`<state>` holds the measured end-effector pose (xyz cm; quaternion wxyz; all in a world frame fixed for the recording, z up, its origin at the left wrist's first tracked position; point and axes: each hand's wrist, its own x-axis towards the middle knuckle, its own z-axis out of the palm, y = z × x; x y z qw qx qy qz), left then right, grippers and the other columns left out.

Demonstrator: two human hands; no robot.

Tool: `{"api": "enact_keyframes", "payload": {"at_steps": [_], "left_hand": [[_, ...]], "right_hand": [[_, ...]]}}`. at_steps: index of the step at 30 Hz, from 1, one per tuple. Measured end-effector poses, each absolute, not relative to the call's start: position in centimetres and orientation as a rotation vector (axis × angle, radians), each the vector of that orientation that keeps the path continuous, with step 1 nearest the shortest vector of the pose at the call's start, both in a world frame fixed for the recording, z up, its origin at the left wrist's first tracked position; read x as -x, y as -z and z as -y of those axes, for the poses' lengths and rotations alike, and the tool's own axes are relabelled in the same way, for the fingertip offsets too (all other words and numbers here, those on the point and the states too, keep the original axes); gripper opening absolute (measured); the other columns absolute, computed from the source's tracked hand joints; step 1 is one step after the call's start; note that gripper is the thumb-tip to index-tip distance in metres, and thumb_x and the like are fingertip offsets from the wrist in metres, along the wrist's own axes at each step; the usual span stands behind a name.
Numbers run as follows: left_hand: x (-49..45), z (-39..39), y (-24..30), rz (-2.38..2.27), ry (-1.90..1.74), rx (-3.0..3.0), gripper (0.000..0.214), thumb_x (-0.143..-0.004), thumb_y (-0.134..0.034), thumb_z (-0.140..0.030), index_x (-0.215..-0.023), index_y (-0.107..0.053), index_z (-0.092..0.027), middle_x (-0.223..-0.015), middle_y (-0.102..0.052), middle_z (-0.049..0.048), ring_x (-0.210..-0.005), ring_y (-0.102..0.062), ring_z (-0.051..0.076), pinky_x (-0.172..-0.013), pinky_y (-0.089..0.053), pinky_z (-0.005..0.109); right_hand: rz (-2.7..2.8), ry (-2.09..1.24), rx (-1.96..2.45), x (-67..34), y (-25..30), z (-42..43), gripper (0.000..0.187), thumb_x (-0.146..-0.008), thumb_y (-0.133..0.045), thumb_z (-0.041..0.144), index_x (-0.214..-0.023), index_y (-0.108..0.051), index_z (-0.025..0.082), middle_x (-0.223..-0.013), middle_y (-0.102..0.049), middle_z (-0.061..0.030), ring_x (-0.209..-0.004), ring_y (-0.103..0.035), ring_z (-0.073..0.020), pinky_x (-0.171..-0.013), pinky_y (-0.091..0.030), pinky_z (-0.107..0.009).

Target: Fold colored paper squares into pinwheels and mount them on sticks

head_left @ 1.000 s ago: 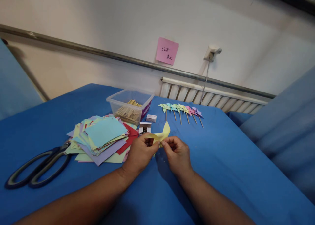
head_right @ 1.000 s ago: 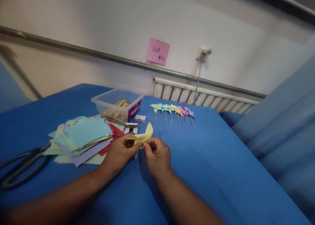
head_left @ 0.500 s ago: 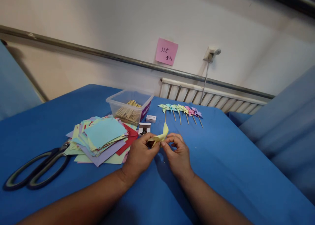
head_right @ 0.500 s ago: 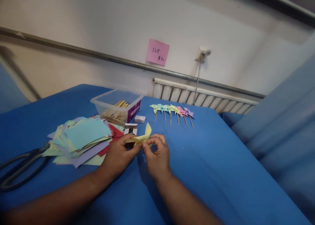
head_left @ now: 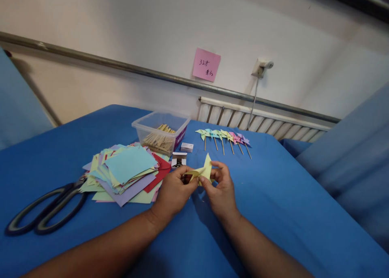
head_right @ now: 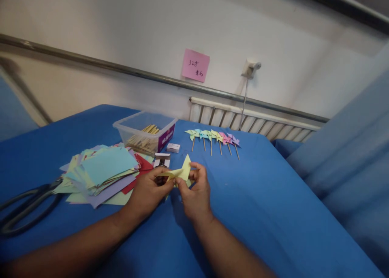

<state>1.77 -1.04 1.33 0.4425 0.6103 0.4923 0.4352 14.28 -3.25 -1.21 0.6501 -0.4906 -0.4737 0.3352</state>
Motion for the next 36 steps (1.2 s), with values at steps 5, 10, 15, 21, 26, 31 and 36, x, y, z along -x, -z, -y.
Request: {"api": "enact_keyframes", "payload": {"at_steps": [5,10,15,21,26,31,36], "left_hand": [[-1.7,1.0,-1.1,-1.203,-1.095,-1.528,0.013,-0.068,-0.065,-0.03,-0.07,-0.06,-0.018,-0.055,-0.052,-0.0054,-0.049,-0.043,0.01,-0.047,-0.033,0.022],[-1.6,0.9,-1.0,-1.197,-1.078,-1.548,0.013,-0.068,-0.064,-0.03,-0.069,-0.06,-0.018,-0.055,-0.053,-0.0049,-0.051,-0.046,0.011,-0.048,-0.033,0.022],[-1.5,0.8,-0.8,-1.198,-1.069,-1.556,0.011,-0.066,-0.064,-0.028,-0.071,-0.061,-0.018,-0.057,-0.056,-0.0038,-0.053,-0.05,0.012,-0.049,-0.036,0.023],[-1.6,0.8,-1.0,-1.181,-1.056,-1.521,0.012,-0.067,-0.064,-0.028,-0.071,-0.061,-0.017,-0.06,-0.059,-0.0023,-0.056,-0.053,0.013,-0.051,-0.038,0.023],[-1.5,0.7,-0.9,-1.181,-1.06,-1.546,0.011,-0.066,-0.065,-0.027,-0.069,-0.062,-0.018,-0.059,-0.059,-0.0023,-0.055,-0.053,0.013,-0.05,-0.038,0.023],[-1.6,0.7,-1.0,-1.172,-1.059,-1.518,0.012,-0.066,-0.066,-0.028,-0.069,-0.062,-0.017,-0.057,-0.057,-0.0031,-0.052,-0.051,0.012,-0.049,-0.036,0.022],[-1.7,0.7,-1.2,-1.171,-1.066,-1.512,0.011,-0.067,-0.067,-0.027,-0.069,-0.062,-0.017,-0.057,-0.055,-0.0039,-0.053,-0.049,0.011,-0.048,-0.036,0.021]], "right_hand": [[1.089,-0.836,1.108,-14.6,1.2,3.1,0.049,-0.072,-0.069,0.023,-0.118,-0.053,0.017,-0.083,-0.068,-0.002,-0.076,-0.062,-0.0167,-0.072,-0.049,-0.03],[1.198,-0.841,1.174,-15.2,1.1,3.0,0.015,-0.072,-0.068,0.027,-0.082,-0.067,0.016,-0.073,-0.066,-0.0013,-0.068,-0.057,-0.0155,-0.067,-0.047,-0.029],[1.214,-0.824,1.192,-15.3,1.0,3.1,0.015,-0.072,-0.068,0.027,-0.083,-0.069,0.016,-0.073,-0.067,-0.0011,-0.068,-0.058,-0.0152,-0.066,-0.047,-0.027],[1.177,-0.848,1.213,-15.0,0.9,3.3,0.016,-0.072,-0.068,0.028,-0.082,-0.069,0.016,-0.072,-0.067,-0.0017,-0.066,-0.059,-0.0156,-0.059,-0.048,-0.026],[1.177,-0.816,1.217,-15.0,1.2,3.2,0.017,-0.073,-0.067,0.03,-0.082,-0.069,0.016,-0.071,-0.068,-0.0019,-0.065,-0.059,-0.0154,-0.061,-0.049,-0.026],[1.182,-0.827,1.221,-15.1,1.7,3.0,0.017,-0.074,-0.065,0.031,-0.083,-0.068,0.016,-0.073,-0.067,-0.0016,-0.067,-0.06,-0.0157,-0.064,-0.049,-0.027],[1.199,-0.779,1.216,-14.9,2.1,2.9,0.019,-0.076,-0.063,0.03,-0.088,-0.066,0.016,-0.08,-0.069,-0.0021,-0.07,-0.061,-0.016,-0.069,-0.05,-0.028]]}}
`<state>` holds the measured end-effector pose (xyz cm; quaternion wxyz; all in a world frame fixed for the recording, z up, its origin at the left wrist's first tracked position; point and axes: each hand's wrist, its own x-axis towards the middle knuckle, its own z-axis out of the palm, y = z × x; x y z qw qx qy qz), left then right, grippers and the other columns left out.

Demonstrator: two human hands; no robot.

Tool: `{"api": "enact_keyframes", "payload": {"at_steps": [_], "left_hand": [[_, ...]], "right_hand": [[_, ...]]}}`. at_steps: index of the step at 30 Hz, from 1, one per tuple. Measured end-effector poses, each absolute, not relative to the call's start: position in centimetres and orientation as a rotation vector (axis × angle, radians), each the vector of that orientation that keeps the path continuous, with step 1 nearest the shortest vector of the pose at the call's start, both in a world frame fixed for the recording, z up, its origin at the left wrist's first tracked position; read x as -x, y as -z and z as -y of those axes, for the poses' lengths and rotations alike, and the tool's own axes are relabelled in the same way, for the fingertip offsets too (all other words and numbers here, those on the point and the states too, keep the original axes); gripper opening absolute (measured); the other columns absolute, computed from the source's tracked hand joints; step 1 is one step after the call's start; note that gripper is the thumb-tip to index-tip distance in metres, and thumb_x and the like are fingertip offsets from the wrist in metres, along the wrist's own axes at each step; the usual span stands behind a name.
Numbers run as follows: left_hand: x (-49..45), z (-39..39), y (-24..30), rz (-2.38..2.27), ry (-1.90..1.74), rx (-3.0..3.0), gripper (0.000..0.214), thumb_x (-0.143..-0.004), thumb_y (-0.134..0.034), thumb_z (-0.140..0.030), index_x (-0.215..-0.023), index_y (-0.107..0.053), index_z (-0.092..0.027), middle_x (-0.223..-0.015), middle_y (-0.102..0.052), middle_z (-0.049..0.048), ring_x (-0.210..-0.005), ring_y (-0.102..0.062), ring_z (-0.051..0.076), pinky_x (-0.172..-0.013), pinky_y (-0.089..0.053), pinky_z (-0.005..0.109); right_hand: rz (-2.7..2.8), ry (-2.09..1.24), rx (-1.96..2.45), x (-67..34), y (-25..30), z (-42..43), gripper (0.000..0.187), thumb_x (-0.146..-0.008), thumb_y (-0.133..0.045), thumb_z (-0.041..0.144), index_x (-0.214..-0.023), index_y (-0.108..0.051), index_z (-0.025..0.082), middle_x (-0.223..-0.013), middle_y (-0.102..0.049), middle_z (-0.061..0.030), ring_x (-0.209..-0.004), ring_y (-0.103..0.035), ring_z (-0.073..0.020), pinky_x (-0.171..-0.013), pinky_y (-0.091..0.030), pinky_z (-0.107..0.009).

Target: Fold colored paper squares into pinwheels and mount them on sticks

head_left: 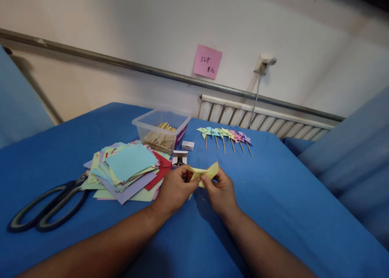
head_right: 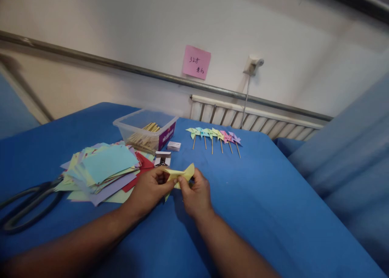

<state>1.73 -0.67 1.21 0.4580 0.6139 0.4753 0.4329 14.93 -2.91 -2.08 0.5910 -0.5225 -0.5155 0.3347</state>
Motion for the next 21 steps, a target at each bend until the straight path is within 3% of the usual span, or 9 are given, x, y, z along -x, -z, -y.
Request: {"api": "enact_keyframes", "payload": {"at_steps": [9,21], "left_hand": [[-1.53,0.38,-1.2,-0.986,-1.014,-1.256,0.022,-0.063,-0.071,-0.024,-0.082,-0.063,-0.017,-0.075,-0.07,0.0019,-0.068,-0.065,0.016,-0.061,-0.048,0.025],[-1.67,0.49,-1.09,-0.985,-1.002,-1.207,0.025,-0.065,-0.071,-0.022,-0.086,-0.06,-0.016,-0.075,-0.07,0.0005,-0.07,-0.065,0.015,-0.062,-0.048,0.023]], "right_hand": [[1.064,-1.109,0.979,-15.0,2.66,2.4,0.025,-0.074,-0.068,0.033,-0.092,-0.066,0.016,-0.086,-0.071,-0.0047,-0.076,-0.066,-0.018,-0.074,-0.052,-0.032],[0.982,-1.071,1.023,-14.58,2.67,2.35,0.024,-0.072,-0.071,0.032,-0.088,-0.066,0.015,-0.085,-0.072,-0.0047,-0.077,-0.066,-0.0184,-0.076,-0.051,-0.032]]}}
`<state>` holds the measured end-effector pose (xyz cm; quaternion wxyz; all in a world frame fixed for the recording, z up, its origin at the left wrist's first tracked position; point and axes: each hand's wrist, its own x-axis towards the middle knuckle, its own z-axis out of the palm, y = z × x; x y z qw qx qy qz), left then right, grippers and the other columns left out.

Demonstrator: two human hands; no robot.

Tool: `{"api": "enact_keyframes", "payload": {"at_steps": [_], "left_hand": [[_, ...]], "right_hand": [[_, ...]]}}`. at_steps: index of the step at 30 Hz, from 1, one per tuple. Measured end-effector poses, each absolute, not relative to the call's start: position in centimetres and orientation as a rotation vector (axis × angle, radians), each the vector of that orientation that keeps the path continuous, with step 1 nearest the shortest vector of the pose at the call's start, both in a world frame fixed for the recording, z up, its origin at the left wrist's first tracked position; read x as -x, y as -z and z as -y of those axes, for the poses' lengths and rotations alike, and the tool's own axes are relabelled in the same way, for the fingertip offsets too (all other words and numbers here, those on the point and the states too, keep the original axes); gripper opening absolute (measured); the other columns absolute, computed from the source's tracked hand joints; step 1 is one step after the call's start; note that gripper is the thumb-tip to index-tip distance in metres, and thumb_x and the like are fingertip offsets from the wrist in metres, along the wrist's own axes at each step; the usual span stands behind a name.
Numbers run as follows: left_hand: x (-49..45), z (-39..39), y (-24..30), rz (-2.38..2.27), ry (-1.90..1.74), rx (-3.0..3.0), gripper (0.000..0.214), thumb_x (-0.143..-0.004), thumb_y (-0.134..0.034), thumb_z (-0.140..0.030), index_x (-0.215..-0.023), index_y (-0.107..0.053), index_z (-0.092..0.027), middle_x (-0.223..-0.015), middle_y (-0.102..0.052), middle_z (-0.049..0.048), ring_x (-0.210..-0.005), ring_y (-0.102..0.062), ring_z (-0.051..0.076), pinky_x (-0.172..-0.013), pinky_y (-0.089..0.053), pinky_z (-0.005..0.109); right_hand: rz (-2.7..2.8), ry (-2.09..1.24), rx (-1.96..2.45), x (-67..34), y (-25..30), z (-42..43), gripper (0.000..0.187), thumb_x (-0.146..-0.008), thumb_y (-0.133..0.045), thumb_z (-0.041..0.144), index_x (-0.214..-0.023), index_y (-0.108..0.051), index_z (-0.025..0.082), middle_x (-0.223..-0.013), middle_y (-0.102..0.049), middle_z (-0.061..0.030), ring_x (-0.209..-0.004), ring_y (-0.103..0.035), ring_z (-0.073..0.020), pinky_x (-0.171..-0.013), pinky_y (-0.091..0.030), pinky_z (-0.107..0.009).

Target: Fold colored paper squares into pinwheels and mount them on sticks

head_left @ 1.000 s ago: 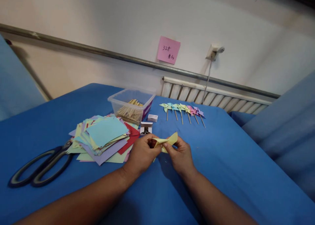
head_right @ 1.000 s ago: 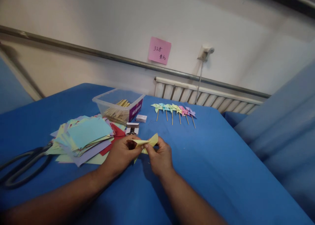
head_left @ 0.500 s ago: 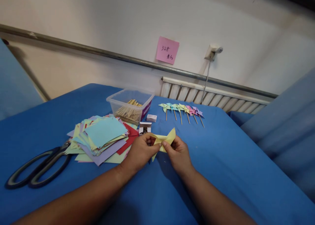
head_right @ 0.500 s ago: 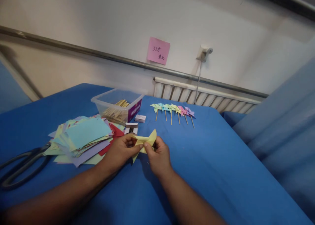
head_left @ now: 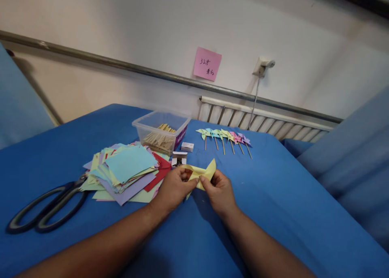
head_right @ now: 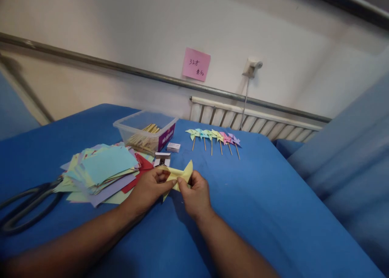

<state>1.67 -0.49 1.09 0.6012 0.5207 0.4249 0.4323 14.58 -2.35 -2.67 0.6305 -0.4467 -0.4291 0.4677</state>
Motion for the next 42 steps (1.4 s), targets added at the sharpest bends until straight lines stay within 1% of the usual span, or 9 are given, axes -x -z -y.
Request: {"api": "enact_keyframes", "payload": {"at_steps": [6,11,16,19,25,29,33,37,42], "left_hand": [[-1.8,0.6,-0.9,-1.01,-1.0,-1.197,0.031,-0.064,-0.071,-0.018,-0.092,-0.056,-0.016,-0.075,-0.069,-0.0005,-0.066,-0.063,0.013,-0.064,-0.046,0.024],[-1.8,0.3,-0.5,-1.119,-1.1,-1.25,0.039,-0.064,-0.074,-0.027,-0.097,-0.059,-0.014,-0.095,-0.068,0.0068,-0.086,-0.063,0.018,-0.078,-0.048,0.03],[-1.7,0.7,-1.1,-1.179,-1.105,-1.276,0.026,-0.068,-0.072,-0.032,-0.087,-0.063,-0.016,-0.077,-0.065,0.0018,-0.073,-0.06,0.016,-0.071,-0.047,0.029],[-1.8,1.3,-1.8,-1.003,-0.981,-1.198,0.025,-0.072,-0.068,-0.036,-0.087,-0.065,-0.016,-0.075,-0.066,0.003,-0.072,-0.06,0.016,-0.067,-0.045,0.027],[-1.7,2.1,-2.6,-0.855,-0.968,-0.957,0.025,-0.077,-0.066,-0.04,-0.075,-0.065,-0.016,-0.072,-0.063,0.0016,-0.07,-0.057,0.014,-0.067,-0.045,0.026],[-1.6,1.9,-2.8,-0.863,-1.015,-0.843,0.02,-0.073,-0.071,-0.033,-0.069,-0.063,-0.016,-0.063,-0.06,-0.0015,-0.061,-0.052,0.011,-0.065,-0.045,0.024],[-1.5,1.4,-2.9,-0.877,-1.063,-0.782,0.016,-0.071,-0.072,-0.027,-0.068,-0.065,-0.014,-0.063,-0.063,0.0011,-0.063,-0.055,0.012,-0.063,-0.044,0.023],[-1.4,0.9,-2.7,-0.902,-1.117,-0.741,0.017,-0.068,-0.074,-0.025,-0.076,-0.069,-0.012,-0.066,-0.067,0.003,-0.067,-0.059,0.014,-0.064,-0.045,0.023],[-1.2,0.7,-2.3,-0.937,-1.06,-0.722,0.026,-0.066,-0.076,-0.029,-0.084,-0.069,-0.012,-0.072,-0.071,0.0046,-0.064,-0.061,0.015,-0.06,-0.044,0.025]], "right_hand": [[0.922,-1.028,1.028,-14.7,2.6,2.2,0.025,-0.071,-0.071,0.033,-0.087,-0.065,0.014,-0.082,-0.072,-0.0041,-0.073,-0.064,-0.0171,-0.073,-0.05,-0.031],[0.869,-0.962,1.034,-15.3,2.4,1.8,0.029,-0.073,-0.069,0.036,-0.091,-0.064,0.014,-0.087,-0.071,-0.0057,-0.076,-0.064,-0.0177,-0.075,-0.05,-0.032],[1.231,-0.402,1.212,-16.7,2.2,2.0,0.012,-0.083,-0.06,0.029,-0.081,-0.061,0.017,-0.076,-0.064,-0.0019,-0.071,-0.059,-0.0164,-0.068,-0.046,-0.03],[1.553,-0.003,1.16,-17.3,1.6,2.4,0.005,-0.085,-0.055,0.019,-0.082,-0.059,0.019,-0.08,-0.064,-0.0032,-0.078,-0.059,-0.0175,-0.074,-0.043,-0.032],[1.859,0.337,1.06,-17.2,0.6,2.6,0.016,-0.083,-0.051,0.011,-0.092,-0.06,0.021,-0.09,-0.066,-0.0049,-0.084,-0.059,-0.0187,-0.082,-0.039,-0.037],[1.93,0.376,1.074,-16.5,0.1,3.0,0.018,-0.084,-0.051,0.011,-0.095,-0.062,0.021,-0.093,-0.066,-0.0049,-0.089,-0.058,-0.0194,-0.084,-0.038,-0.038],[2.051,0.304,1.143,-16.1,-0.3,3.5,0.026,-0.087,-0.052,0.014,-0.111,-0.06,0.021,-0.107,-0.065,-0.0067,-0.1,-0.056,-0.0219,-0.089,-0.037,-0.041],[2.138,0.255,1.158,-16.1,-0.3,3.7,0.039,-0.086,-0.051,0.015,-0.125,-0.053,0.019,-0.122,-0.059,-0.0101,-0.111,-0.051,-0.0251,-0.094,-0.037,-0.044],[2.137,0.197,1.132,-16.3,0.1,3.8,0.041,-0.085,-0.052,0.016,-0.126,-0.052,0.019,-0.123,-0.059,-0.0105,-0.113,-0.05,-0.0257,-0.094,-0.038,-0.046]]}}
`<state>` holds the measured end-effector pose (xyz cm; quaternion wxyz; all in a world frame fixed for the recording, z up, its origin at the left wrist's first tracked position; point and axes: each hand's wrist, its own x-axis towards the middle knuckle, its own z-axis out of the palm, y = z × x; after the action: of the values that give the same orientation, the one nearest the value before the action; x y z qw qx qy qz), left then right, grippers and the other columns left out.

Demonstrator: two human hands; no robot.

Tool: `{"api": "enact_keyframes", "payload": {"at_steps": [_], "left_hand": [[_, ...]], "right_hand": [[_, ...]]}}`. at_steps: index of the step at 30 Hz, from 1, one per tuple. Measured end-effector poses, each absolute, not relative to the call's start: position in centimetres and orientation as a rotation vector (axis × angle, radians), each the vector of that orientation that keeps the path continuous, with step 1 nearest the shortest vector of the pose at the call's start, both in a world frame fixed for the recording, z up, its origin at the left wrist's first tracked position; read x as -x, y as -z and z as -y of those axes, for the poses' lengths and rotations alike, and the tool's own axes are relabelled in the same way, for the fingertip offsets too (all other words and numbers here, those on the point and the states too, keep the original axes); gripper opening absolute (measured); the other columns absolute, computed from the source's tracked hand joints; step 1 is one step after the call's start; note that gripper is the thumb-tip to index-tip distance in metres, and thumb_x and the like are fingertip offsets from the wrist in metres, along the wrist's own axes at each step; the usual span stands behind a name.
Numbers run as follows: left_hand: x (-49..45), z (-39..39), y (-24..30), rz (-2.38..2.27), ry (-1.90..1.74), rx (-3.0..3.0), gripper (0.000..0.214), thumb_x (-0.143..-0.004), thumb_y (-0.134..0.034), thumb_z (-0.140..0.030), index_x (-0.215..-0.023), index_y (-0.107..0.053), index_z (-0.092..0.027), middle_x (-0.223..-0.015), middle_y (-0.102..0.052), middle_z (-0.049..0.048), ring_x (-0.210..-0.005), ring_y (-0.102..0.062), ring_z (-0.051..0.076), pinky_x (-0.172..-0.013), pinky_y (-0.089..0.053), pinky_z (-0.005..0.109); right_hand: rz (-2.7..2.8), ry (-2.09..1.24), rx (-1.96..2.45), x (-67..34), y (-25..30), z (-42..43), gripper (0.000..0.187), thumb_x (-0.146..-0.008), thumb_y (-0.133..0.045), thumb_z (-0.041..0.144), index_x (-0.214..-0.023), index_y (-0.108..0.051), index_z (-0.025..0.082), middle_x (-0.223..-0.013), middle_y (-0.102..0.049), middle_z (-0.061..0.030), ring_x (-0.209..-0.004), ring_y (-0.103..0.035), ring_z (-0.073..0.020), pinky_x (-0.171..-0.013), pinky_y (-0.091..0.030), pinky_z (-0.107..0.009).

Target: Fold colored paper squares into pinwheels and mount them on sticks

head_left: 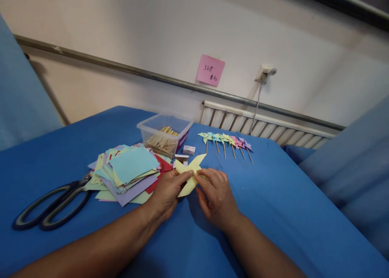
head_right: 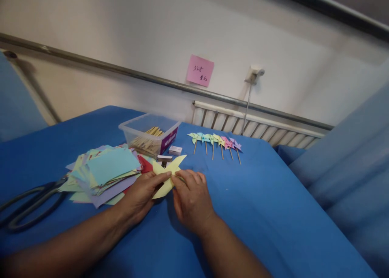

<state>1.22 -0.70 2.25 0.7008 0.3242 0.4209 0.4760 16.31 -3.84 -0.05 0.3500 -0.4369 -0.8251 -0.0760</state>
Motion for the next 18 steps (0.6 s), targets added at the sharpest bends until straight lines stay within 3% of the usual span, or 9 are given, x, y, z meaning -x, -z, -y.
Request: {"api": "enact_keyframes", "payload": {"at_steps": [7,18], "left_hand": [[-1.3,0.5,-1.8,-0.951,-1.045,-0.756,0.031,-0.064,-0.076,-0.03,-0.088,-0.07,-0.011,-0.075,-0.072,0.0063,-0.062,-0.062,0.016,-0.059,-0.045,0.027],[-1.3,0.5,-0.7,-0.991,-1.068,-0.812,0.021,-0.066,-0.074,-0.026,-0.08,-0.07,-0.011,-0.068,-0.069,0.0032,-0.061,-0.059,0.013,-0.06,-0.043,0.024]], "right_hand": [[2.103,0.161,1.111,-16.4,0.2,3.8,0.042,-0.084,-0.051,0.015,-0.125,-0.05,0.019,-0.121,-0.059,-0.0119,-0.112,-0.051,-0.026,-0.092,-0.041,-0.046],[2.114,0.129,1.096,-16.4,0.8,3.8,0.04,-0.084,-0.053,0.014,-0.123,-0.051,0.017,-0.118,-0.06,-0.0123,-0.11,-0.053,-0.0259,-0.091,-0.044,-0.046]]}}
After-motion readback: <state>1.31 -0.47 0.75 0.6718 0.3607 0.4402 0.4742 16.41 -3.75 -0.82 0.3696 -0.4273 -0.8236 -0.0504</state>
